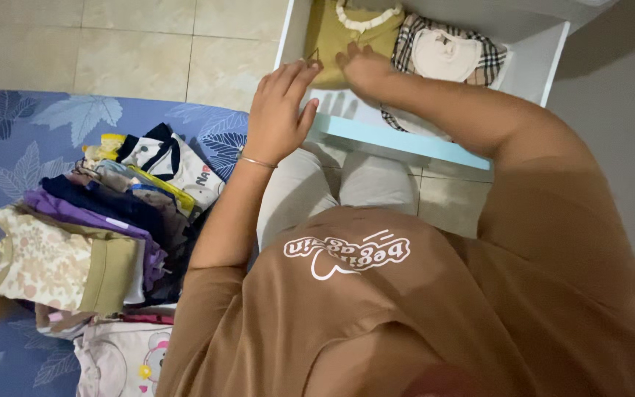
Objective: The person wipes the inside and outside of a white plastic drawer with a white cloth. Then the person opens the drawer and removes folded baby clothes one by one, placing them on a nearby blue patterned surface.
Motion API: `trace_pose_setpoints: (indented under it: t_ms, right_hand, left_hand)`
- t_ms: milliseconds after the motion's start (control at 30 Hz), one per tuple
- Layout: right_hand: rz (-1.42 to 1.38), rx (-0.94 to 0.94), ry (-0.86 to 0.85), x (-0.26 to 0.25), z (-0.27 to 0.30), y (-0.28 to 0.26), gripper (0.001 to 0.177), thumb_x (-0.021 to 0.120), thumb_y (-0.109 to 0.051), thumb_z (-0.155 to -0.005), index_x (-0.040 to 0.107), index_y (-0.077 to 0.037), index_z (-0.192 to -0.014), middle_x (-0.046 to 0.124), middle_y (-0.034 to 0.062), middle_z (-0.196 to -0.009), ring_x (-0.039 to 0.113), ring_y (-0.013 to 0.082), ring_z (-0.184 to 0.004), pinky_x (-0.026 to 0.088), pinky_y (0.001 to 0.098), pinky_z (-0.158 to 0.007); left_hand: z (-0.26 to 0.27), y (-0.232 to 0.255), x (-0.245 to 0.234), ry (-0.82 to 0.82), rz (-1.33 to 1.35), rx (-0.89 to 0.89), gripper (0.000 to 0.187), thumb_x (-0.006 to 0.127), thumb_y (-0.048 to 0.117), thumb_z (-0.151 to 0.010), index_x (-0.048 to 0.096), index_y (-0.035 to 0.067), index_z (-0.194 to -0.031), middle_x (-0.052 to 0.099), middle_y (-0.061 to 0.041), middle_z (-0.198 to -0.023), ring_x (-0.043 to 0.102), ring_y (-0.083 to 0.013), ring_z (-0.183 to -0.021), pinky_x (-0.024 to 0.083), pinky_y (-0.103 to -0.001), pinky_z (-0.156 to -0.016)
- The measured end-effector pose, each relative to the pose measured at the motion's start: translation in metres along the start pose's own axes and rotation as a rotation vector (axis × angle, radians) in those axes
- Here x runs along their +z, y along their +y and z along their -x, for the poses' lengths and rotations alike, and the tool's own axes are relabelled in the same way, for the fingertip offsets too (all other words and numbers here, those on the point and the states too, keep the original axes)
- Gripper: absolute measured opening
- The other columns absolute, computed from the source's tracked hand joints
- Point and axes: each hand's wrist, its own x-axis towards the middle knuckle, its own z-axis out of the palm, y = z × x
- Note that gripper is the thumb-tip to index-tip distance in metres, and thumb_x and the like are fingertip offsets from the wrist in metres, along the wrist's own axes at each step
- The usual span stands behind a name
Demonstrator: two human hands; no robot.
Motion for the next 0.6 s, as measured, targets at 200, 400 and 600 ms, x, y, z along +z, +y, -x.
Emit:
trace_pose_setpoints:
  t_ms: [200, 400, 600]
  right_hand:
    - [-0.194, 0.04, 0.052, -0.073, 0.005, 0.004, 0.037, 0.073, -0.018, -0.084, 0.068, -0.002, -0.117, 0.072, 0.0242, -0.106, 0.069, 0.0421, -0.097, 0.054, 0.0529, -0.083]
    - [-0.381, -0.109, 0.196, -0.16, 0.033, 0.007, 0.043, 0.068, -0.013, -0.086, 0.067, -0.002, -0.127, 0.072, 0.0242, -0.103, 0.071, 0.0398, -0.094, 0.057, 0.0504, -0.084]
    - [-0.146, -0.05, 0.209, -0.238, 0.153, -0.091, 0.052, 0.067, -0.012, -0.082, 0.066, -0.014, -0.134, 0.07, 0.0114, -0.135, 0.067, 0.0341, -0.116, 0.053, 0.0495, -0.088]
  left_hand:
    - [-0.007, -0.025, 0.057, -0.152, 0.475, -0.334, 0.057, 0.061, 0.036, -0.104, 0.042, 0.009, -0.151, 0.052, -0.017, -0.154, 0.053, -0.0393, -0.138, 0.045, -0.047, -0.117]
    - [-0.06, -0.028, 0.073, -0.086, 2.206, -1.313, 0.119, 0.04, 0.087, -0.086, 0.0, 0.007, -0.165, 0.021, -0.035, -0.16, 0.036, -0.056, -0.139, 0.031, -0.066, -0.115]
    - [-0.058, -0.01, 0.063, -0.1, 2.471, -0.413, 0.092, 0.049, 0.08, -0.085, 0.038, 0.019, -0.153, 0.046, -0.014, -0.153, 0.049, -0.0378, -0.139, 0.038, -0.06, -0.12]
